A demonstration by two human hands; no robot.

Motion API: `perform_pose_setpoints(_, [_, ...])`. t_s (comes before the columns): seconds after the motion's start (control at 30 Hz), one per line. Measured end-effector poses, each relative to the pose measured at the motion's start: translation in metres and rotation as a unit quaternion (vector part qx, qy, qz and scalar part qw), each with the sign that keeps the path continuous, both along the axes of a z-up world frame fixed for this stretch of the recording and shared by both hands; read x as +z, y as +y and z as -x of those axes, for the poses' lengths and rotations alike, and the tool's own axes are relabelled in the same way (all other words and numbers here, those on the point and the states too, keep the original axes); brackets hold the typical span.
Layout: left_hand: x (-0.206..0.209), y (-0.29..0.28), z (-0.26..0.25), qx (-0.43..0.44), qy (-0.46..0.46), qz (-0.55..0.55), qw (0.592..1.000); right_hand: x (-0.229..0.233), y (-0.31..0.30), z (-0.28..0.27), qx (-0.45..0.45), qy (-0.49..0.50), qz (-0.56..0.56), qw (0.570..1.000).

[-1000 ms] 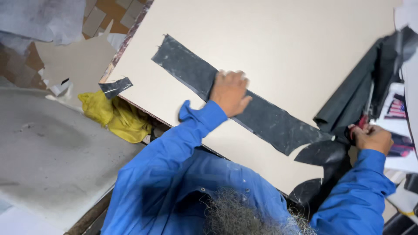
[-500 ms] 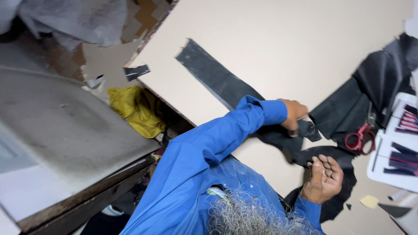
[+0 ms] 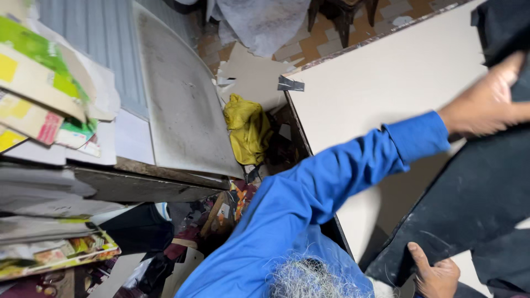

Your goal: The person uses red-handled shears to cut a long strip from a large black leather sheet on a workbench. They repeatedly reposition the leather, trim the strip to a straight edge, and set aside the cut pieces.

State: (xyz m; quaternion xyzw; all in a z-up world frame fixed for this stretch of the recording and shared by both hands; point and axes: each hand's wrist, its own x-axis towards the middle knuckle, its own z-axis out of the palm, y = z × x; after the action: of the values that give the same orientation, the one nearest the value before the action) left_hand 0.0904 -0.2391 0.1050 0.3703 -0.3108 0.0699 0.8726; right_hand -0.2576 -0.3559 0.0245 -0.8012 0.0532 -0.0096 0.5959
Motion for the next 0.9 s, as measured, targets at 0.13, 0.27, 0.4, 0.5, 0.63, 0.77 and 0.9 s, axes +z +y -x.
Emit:
perform_pose_setpoints(0.13, [0.008, 0.084, -0.032, -0.011, 0.107, -0.032, 0.994, -0.012, -0.009, -0.002, -0.007, 0.079, -0.030, 0.996])
perform_pose_setpoints(0.27, [-0.038, 0.140, -0.091, 0.079, 0.189, -0.083, 0.975, -0.011, 0.004, -0.017, -0.074, 0.225, -0.081, 0.968])
perform_pose_setpoints(0.4, [-0.121, 0.184, -0.158, 0.107, 0.306, -0.143, 0.935, -0.017, 0.016, -0.031, -0.102, 0.318, -0.072, 0.940])
perform_pose_setpoints(0.5, [-0.169, 0.208, -0.199, 0.061, 0.348, -0.160, 0.922, -0.026, 0.016, -0.028, -0.132, 0.340, -0.052, 0.930])
perform_pose_setpoints(0.63, [-0.182, 0.247, -0.223, 0.155, 0.276, -0.225, 0.922, -0.032, 0.006, 0.004, -0.180, 0.340, -0.011, 0.923])
perform_pose_setpoints(0.77, [-0.162, 0.284, -0.163, 0.373, -0.036, -0.531, 0.760, -0.029, -0.005, 0.048, -0.249, 0.320, -0.003, 0.914])
perform_pose_setpoints(0.9, [-0.130, 0.274, -0.080, 0.267, -0.027, -0.738, 0.619, -0.033, 0.002, 0.079, -0.335, 0.297, -0.055, 0.892])
